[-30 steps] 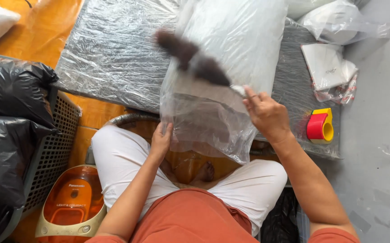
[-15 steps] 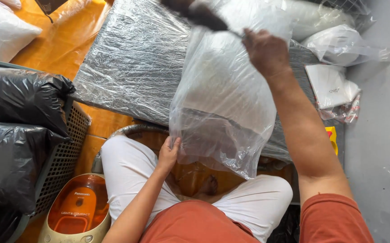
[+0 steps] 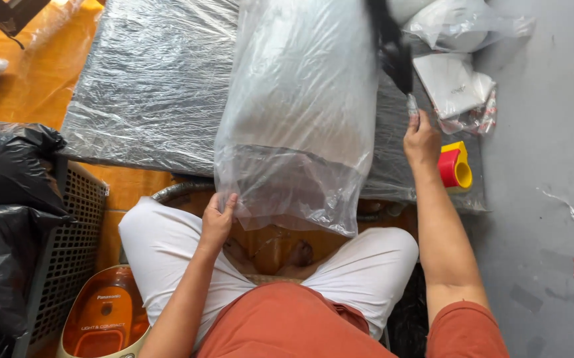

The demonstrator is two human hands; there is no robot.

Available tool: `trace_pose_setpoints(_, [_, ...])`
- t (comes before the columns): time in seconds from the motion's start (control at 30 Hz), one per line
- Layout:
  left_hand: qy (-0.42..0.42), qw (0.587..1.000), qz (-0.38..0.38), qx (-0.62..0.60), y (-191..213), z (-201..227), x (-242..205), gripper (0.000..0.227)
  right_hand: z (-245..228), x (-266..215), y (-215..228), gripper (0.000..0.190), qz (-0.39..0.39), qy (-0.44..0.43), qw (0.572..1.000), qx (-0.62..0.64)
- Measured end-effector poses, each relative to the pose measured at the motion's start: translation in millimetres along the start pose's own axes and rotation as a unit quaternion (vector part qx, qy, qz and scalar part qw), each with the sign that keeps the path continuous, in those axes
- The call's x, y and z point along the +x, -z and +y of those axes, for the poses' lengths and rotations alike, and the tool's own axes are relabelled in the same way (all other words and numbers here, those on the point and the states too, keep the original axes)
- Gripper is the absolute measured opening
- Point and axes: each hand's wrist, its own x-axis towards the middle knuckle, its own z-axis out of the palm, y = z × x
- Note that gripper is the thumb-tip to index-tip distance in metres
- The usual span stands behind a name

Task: Stuffing a large cushion into a plastic bag and using a vacuum cleaner to remove air and compress it for packaging.

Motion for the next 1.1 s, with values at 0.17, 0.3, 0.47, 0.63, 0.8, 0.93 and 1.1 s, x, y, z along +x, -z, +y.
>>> trace_pose_setpoints(0.17, [0.007,0.998,0.03,0.06,13,5,2,0.052,7,-124,0,0.03,-0.026,0.028,0.994,0.1])
trace_pose_setpoints(0.3, [-0.145,0.976,0.125,0.108,39,33,-3,0.06,-10,-196,43,0.032,-0.11,0.151,0.979,0.085])
trace_pose_setpoints(0.47, [-0.338,0.925,0.138,0.103,54,112,-18,0.054,-6,-210,32,0.033,-0.048,0.07,0.986,0.143])
trace_pose_setpoints(0.63, [-0.341,0.93,0.119,0.066,52,135,7,0.051,-58,-207,55,0.032,-0.155,0.158,0.972,0.077])
trace_pose_setpoints(0.8, [-0.347,0.929,0.115,0.054,49,157,30,0.047,-60,-173,84,0.03,-0.107,0.14,0.982,0.068])
trace_pose_setpoints(0.93, [-0.313,0.94,0.079,0.111,27,172,55,0.063,-83,-147,102,0.028,-0.122,0.094,0.971,0.182])
trace_pose_setpoints(1.1, [-0.202,0.972,0.077,0.089,11,163,92,0.082,-61,-126,100,0.027,-0.138,0.174,0.938,0.265])
